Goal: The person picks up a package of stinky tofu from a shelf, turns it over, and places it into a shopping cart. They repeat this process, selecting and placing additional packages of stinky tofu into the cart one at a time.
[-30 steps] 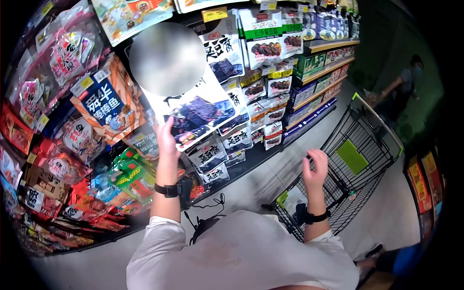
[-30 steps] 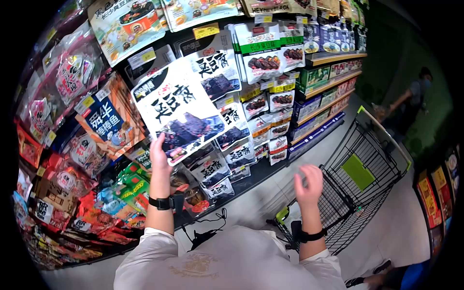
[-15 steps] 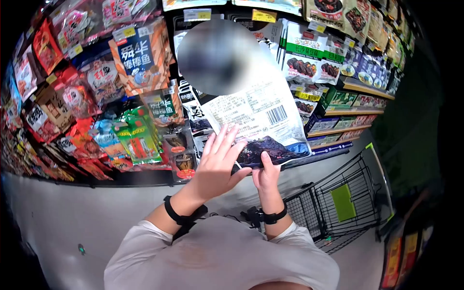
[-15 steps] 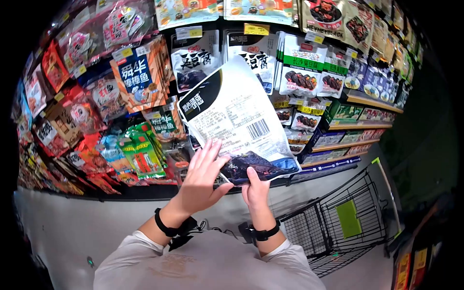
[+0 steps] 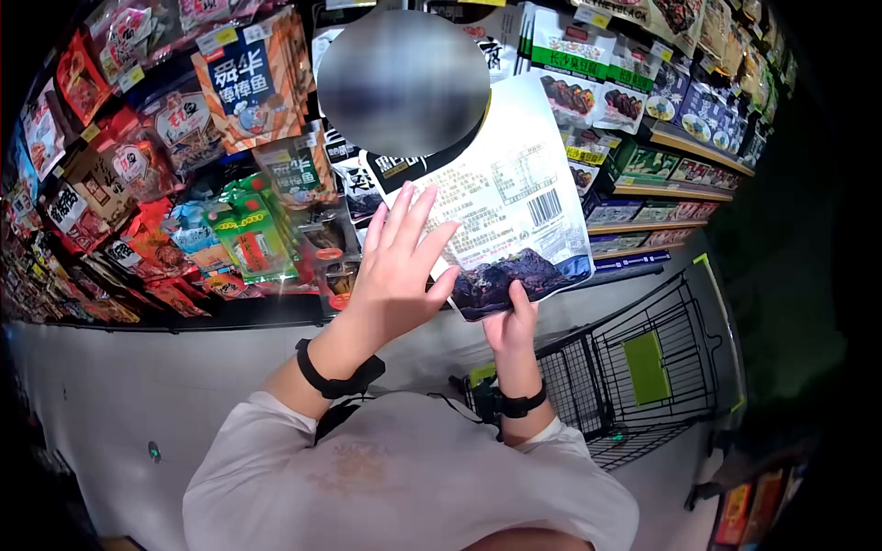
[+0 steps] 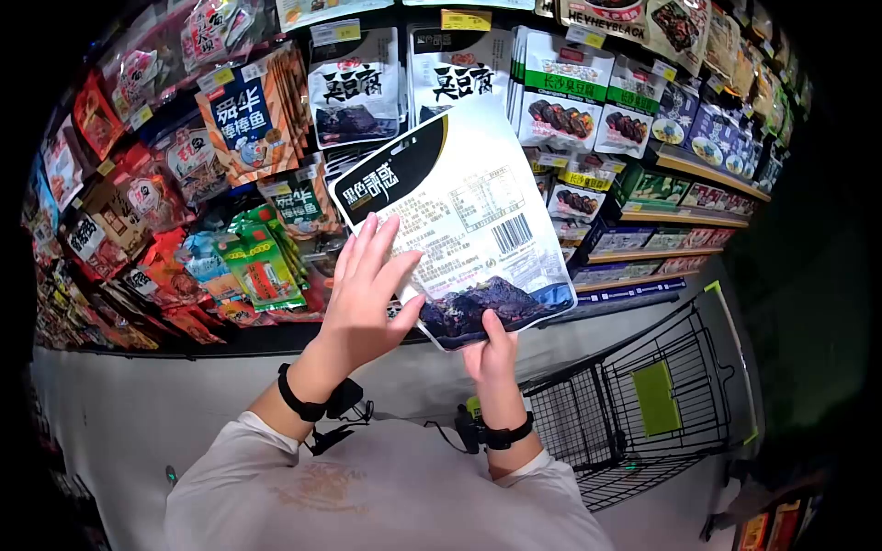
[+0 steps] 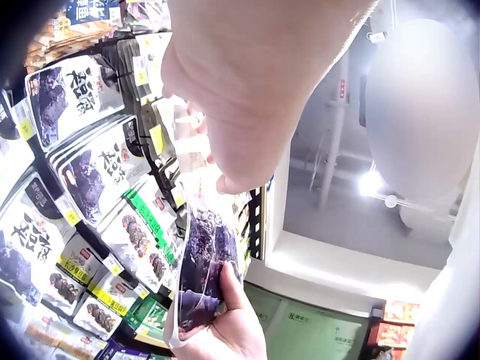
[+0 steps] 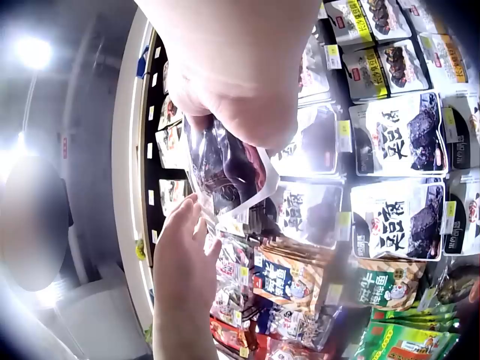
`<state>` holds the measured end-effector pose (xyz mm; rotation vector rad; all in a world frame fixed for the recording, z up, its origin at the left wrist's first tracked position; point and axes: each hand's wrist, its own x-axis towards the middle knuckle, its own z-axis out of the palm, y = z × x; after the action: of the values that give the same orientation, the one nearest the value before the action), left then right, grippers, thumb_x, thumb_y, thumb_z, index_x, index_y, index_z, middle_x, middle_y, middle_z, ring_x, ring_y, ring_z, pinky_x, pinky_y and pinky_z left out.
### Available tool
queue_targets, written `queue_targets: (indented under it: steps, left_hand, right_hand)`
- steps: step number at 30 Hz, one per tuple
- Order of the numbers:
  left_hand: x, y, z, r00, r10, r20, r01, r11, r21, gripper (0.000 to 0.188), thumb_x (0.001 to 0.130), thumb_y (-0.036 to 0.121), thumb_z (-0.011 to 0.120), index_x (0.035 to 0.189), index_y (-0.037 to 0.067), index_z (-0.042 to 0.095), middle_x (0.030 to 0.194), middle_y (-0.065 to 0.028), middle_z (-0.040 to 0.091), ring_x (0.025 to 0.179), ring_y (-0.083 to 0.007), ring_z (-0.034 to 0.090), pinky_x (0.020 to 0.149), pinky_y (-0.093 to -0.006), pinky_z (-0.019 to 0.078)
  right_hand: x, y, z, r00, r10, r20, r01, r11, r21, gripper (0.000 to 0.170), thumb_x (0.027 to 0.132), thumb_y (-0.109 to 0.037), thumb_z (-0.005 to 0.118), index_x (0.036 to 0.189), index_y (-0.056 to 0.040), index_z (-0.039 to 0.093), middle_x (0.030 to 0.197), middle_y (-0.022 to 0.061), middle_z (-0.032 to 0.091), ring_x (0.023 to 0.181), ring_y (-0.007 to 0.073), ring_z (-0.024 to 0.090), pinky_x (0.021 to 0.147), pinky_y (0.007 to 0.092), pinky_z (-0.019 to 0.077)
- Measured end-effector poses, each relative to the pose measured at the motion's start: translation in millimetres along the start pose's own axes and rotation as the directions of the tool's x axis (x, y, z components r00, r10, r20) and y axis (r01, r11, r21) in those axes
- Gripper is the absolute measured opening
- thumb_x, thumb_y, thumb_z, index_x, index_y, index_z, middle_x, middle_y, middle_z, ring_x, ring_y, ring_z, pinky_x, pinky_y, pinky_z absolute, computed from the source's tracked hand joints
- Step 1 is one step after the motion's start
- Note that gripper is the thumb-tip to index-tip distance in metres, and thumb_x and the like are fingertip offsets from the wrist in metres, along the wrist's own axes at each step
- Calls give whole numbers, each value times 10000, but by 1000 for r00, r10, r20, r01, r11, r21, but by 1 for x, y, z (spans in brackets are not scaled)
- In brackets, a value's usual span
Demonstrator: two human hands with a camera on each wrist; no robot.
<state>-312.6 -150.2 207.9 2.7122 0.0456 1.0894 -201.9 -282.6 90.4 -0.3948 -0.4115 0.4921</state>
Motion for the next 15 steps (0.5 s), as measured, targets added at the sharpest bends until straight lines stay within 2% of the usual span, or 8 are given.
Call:
queue_targets:
  steps: [7,9,13,15]
  left_hand:
    - [12,-10,-1,997,60,49,-59,998,-35,439,753,217,641,1153,69,535,1391,-202,334,1310,-401,270,1028,-517,233]
    - [16,-13,1,994,100,44,-97,994,-56,426,760,214,637,1149,74,536,1375,-201,348,1294,-399,295,992,-555,265]
    - [20,-18,14,977,182,107,-169,978,-119,429,759,207,637,1150,66,533,1378,-206,343,1289,-392,305,1011,-502,276]
    - [20,-15,18,967,202,155,-176,970,-169,449,724,111,661,1149,52,530,1386,-211,341,1301,-390,299,1041,-457,270]
  right_hand:
    - [-7,-4,-6,999,-45,-4,45,999,-1,550,861,-99,546,1345,-28,295,1317,145,415,1208,310,428,1011,492,356]
    - [-10,-5,-11,997,-70,-18,70,997,-25,545,866,-123,554,1344,-45,303,1317,131,422,1211,305,427,1012,493,356]
    - [-18,-14,-26,987,-131,-95,127,991,-45,528,849,-67,558,1326,-35,333,1288,136,453,1189,301,449,1004,488,364]
    - [-24,-29,-49,957,-246,-153,229,966,-122,454,842,-27,545,1271,-22,397,1221,134,506,1139,293,495,977,480,396]
